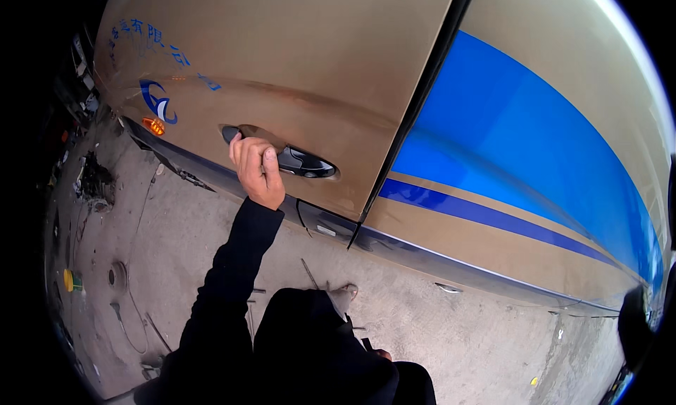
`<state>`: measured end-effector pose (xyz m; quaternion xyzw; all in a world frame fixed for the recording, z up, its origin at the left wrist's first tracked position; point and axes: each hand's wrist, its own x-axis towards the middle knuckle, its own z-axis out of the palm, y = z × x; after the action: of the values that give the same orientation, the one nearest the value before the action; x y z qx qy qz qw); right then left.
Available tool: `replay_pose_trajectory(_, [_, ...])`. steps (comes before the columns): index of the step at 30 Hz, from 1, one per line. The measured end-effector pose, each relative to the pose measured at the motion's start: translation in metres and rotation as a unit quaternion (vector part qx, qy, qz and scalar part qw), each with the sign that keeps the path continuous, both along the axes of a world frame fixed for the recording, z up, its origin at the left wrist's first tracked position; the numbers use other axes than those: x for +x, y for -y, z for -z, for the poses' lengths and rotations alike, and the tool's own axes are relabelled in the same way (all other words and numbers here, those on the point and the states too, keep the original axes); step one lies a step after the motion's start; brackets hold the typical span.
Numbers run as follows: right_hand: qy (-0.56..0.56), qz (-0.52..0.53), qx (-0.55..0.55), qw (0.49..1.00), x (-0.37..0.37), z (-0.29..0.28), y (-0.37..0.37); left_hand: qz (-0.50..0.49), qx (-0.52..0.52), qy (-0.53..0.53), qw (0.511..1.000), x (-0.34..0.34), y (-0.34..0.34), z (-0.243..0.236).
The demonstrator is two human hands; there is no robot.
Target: The person repairs a dent on the side of a beige bus using a hammer and a wooden block. They repeatedly strike the dented area with the hammer while holding the wood against the panel to cushion the impact, then inspect the surface by hand to check for smoothness.
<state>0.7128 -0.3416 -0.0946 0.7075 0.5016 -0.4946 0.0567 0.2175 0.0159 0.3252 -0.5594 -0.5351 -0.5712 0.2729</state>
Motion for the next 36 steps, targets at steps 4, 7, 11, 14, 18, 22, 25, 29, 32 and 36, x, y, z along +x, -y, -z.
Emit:
replay_pose_trajectory(4, [-0.043, 0.084, 0.007, 0.995, 0.077, -0.062, -0.111, 0.017, 0.010, 0.155, 0.988, 0.054, 0.015, 0.028])
replay_pose_trajectory(7, [-0.086, 0.148, 0.032, 0.985, 0.120, -0.067, -0.173, 0.031, -0.053, 0.275, 0.959, 0.117, 0.029, 0.057])
replay_pose_trajectory(11, [-0.089, 0.059, 0.035, 0.994, 0.130, -0.101, -0.217, 0.084, -0.130, 0.344, 0.926, 0.201, 0.022, 0.053])
replay_pose_trajectory(14, [-0.081, -0.154, 0.029, 0.984, 0.114, -0.133, -0.231, 0.039, -0.060, 0.342, 0.937, 0.236, 0.004, 0.033])
replay_pose_trajectory(18, [-0.050, -0.362, 0.052, 0.929, 0.192, -0.117, -0.255, -0.046, -0.028, 0.300, 0.952, 0.254, -0.019, 0.042])
replay_pose_trajectory(22, [-0.024, -0.620, 0.098, 0.778, 0.252, -0.149, -0.297, -0.085, -0.042, 0.337, 0.937, 0.258, -0.015, 0.069])
replay_pose_trajectory(25, [0.020, -0.556, 0.050, 0.830, 0.292, -0.170, -0.324, -0.095, -0.031, 0.387, 0.917, 0.270, -0.018, 0.084])
replay_pose_trajectory(29, [0.096, -0.418, 0.012, 0.903, 0.287, -0.187, -0.328, -0.111, -0.048, 0.429, 0.895, 0.275, -0.010, 0.098])
replay_pose_trajectory(32, [0.084, -0.432, 0.028, 0.897, 0.275, -0.182, -0.333, -0.096, -0.054, 0.470, 0.876, 0.276, -0.008, 0.097])
replay_pose_trajectory(36, [0.066, -0.447, 0.051, 0.891, 0.255, -0.171, -0.336, -0.117, -0.043, 0.540, 0.833, 0.272, -0.009, 0.089])
